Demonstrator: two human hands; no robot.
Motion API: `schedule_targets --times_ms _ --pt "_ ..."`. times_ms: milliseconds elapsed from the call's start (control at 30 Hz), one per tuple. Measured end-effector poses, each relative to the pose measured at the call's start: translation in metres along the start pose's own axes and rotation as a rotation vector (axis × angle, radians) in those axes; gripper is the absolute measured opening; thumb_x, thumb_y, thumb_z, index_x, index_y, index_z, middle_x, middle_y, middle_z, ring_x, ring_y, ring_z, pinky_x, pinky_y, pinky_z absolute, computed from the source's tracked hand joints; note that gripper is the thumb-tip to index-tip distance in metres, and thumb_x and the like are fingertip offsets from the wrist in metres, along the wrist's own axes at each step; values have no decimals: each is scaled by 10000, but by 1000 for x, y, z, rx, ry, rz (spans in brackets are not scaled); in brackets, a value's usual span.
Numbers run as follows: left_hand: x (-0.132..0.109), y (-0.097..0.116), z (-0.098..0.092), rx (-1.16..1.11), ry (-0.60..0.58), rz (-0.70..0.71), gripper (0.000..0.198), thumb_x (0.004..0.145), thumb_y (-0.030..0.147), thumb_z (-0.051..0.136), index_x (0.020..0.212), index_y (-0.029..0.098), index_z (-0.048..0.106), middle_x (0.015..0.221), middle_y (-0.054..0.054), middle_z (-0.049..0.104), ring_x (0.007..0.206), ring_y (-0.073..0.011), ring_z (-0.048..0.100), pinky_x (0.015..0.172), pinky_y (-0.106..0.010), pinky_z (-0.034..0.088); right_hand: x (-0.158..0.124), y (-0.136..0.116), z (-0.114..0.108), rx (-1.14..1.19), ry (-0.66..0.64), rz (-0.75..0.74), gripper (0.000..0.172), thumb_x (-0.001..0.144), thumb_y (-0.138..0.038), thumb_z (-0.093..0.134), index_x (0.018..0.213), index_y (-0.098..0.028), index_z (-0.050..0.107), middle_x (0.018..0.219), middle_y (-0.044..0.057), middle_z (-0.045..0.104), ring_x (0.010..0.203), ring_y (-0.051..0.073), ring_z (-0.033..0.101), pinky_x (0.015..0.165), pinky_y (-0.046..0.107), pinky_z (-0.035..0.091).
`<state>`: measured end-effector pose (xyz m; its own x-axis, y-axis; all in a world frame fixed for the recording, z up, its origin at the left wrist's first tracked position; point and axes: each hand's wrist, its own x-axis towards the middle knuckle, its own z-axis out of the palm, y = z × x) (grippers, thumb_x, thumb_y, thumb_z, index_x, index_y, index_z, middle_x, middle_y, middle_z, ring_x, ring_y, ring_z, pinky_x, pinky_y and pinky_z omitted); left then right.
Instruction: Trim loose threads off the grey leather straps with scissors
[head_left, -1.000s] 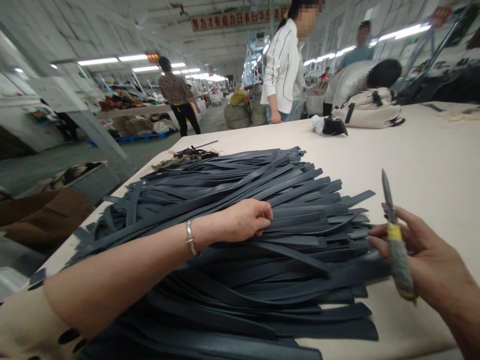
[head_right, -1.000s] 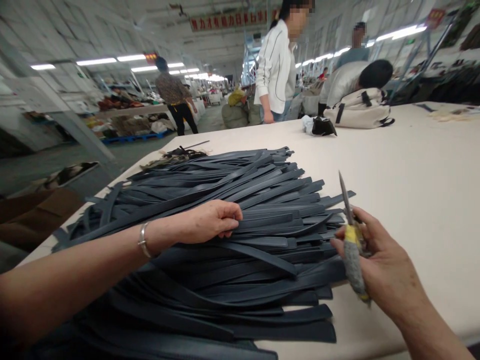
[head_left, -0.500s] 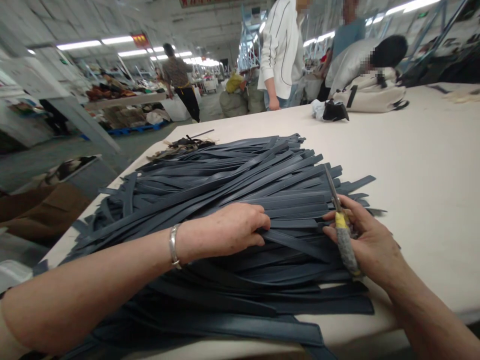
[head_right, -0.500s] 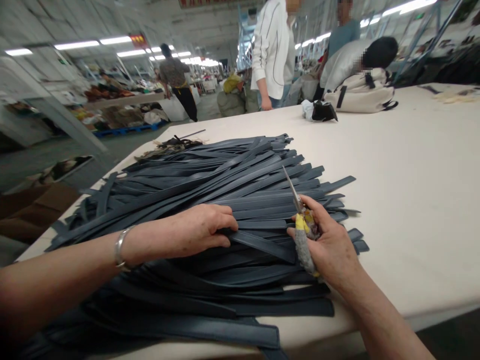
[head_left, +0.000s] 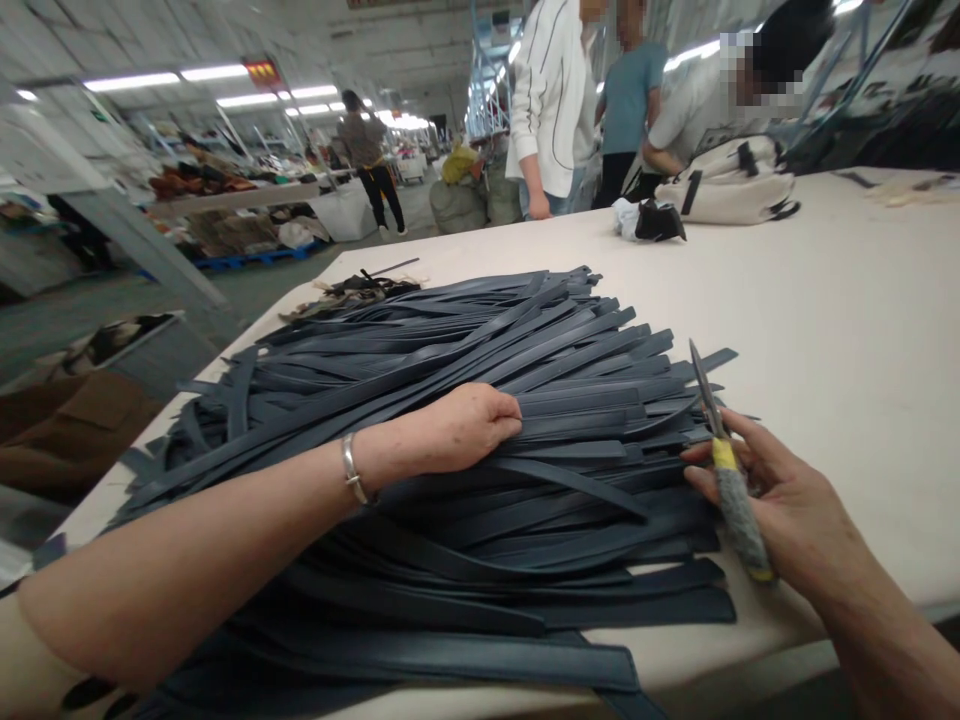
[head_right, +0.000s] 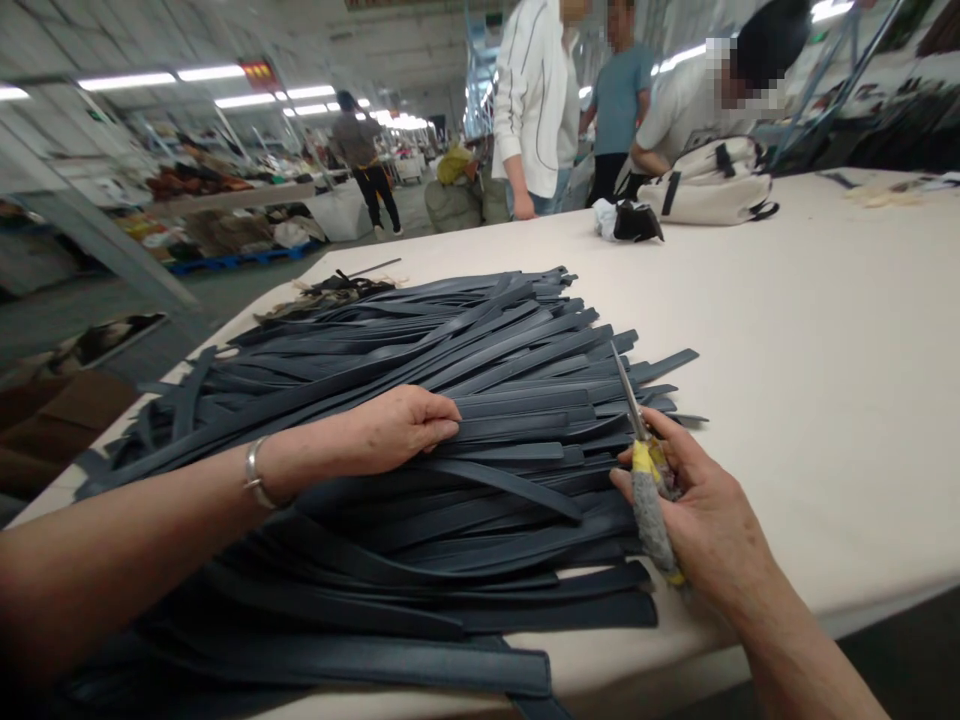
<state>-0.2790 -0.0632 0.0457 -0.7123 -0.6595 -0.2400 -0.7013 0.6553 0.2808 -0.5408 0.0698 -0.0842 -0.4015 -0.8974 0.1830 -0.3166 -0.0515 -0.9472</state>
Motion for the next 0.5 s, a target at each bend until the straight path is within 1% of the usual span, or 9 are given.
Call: schedule_targets --times_ms 100,300,400,500 --pt "3 0 -2 -49 -24 -21 268 854 269 451 610 168 494 535 40 455 545 -101 395 561 -232 296 -1 6 -7 23 -10 23 748 689 -536 745 1327 -264 463 919 35 670 802 198 625 701 292 520" --pt "4 2 -2 -47 -25 -42 257 850 261 442 628 166 528 541 40 465 552 -99 403 566 -226 291 -1 14 -11 15 -33 37 739 710 -537 739 1339 -304 430 926 2 664 826 162 614 746 249 501" --pt "4 1 -2 -40 -21 -44 263 850 269 436 639 163 551 543 39 470 547 -96 400 562 -224 288 -1 15 -11 -14 -56 41 723 709 -562 727 1327 -322 440 941 -4 662 829 164 610 787 270 492" --pt "5 0 -1 -46 -24 -59 270 849 291 431 653 161 564 560 36 496 539 -92 408 551 -220 292 -1 16 -12 -71 -68 23 695 727 -572 700 1324 -327 443 1001 11 654 871 195 613 803 317 491"
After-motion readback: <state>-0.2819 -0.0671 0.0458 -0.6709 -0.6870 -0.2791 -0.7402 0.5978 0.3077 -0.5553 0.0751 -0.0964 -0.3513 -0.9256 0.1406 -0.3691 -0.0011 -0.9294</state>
